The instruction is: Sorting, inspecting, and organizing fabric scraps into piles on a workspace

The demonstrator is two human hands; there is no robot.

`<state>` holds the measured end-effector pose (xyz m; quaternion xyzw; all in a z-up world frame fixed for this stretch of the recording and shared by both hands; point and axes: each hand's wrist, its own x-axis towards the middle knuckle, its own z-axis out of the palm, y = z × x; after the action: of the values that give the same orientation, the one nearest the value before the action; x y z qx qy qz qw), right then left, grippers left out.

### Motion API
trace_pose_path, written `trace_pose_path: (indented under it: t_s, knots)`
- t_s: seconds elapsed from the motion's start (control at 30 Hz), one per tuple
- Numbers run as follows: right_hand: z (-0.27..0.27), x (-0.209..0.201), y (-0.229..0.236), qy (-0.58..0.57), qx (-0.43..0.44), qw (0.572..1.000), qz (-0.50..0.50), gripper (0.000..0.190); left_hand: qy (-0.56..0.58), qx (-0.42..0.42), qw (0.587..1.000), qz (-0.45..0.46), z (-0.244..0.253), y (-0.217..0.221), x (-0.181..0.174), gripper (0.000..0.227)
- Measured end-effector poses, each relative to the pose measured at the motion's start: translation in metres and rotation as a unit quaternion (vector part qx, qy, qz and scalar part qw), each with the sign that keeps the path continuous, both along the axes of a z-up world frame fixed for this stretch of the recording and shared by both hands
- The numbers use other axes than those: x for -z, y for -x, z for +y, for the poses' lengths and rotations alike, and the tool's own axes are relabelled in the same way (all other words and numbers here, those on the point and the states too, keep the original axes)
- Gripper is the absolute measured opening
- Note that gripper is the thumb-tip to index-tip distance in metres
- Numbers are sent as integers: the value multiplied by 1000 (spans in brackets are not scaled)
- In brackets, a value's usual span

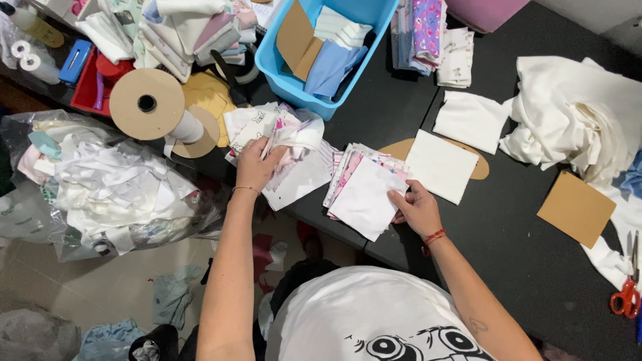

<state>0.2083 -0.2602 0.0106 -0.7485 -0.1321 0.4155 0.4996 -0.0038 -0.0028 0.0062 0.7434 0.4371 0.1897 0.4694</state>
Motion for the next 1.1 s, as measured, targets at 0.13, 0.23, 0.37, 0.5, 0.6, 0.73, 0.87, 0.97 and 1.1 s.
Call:
trace_pose_path:
  t_s: [0.13,0.23,0.37,0.5,0.6,0.73,0.87,0.97,1.1]
  knots:
    - [1,-9,1,8,-3,1000,-6,48,18,13,1000,-3,-8,3,-5,40]
    - [1,-8,1,5,-4,1000,-4,46,9,46,999,-24,-15,6,-16,29]
    - [-2,0,0,5,-3,1000,-6,47,8,60,998,-31,-18,11,-10,42]
    - [0,-4,1,2,0,1000,-6,48,-17,39,999,-8,-14,11,7,35]
    - [-1,-2,2,-3,7,1000,-11,50,-87,73,985,133,-28,4,-27,48]
    - [-2,3,1,-6,4,1000,-8,49,-336,99,912,211,-49,-5,-12,80]
    - [-2,5,1,-6,2,1000,-4,49,-451,62,868,200,-42,-9,-1,65]
    - [-1,-2,1,-6,4,1000,-8,50,-452,42,872,181,-27,-8,10,54]
    - [-1,-4,2,0,-3,1000,-24,50,-230,28,961,150,-11,-3,1,30]
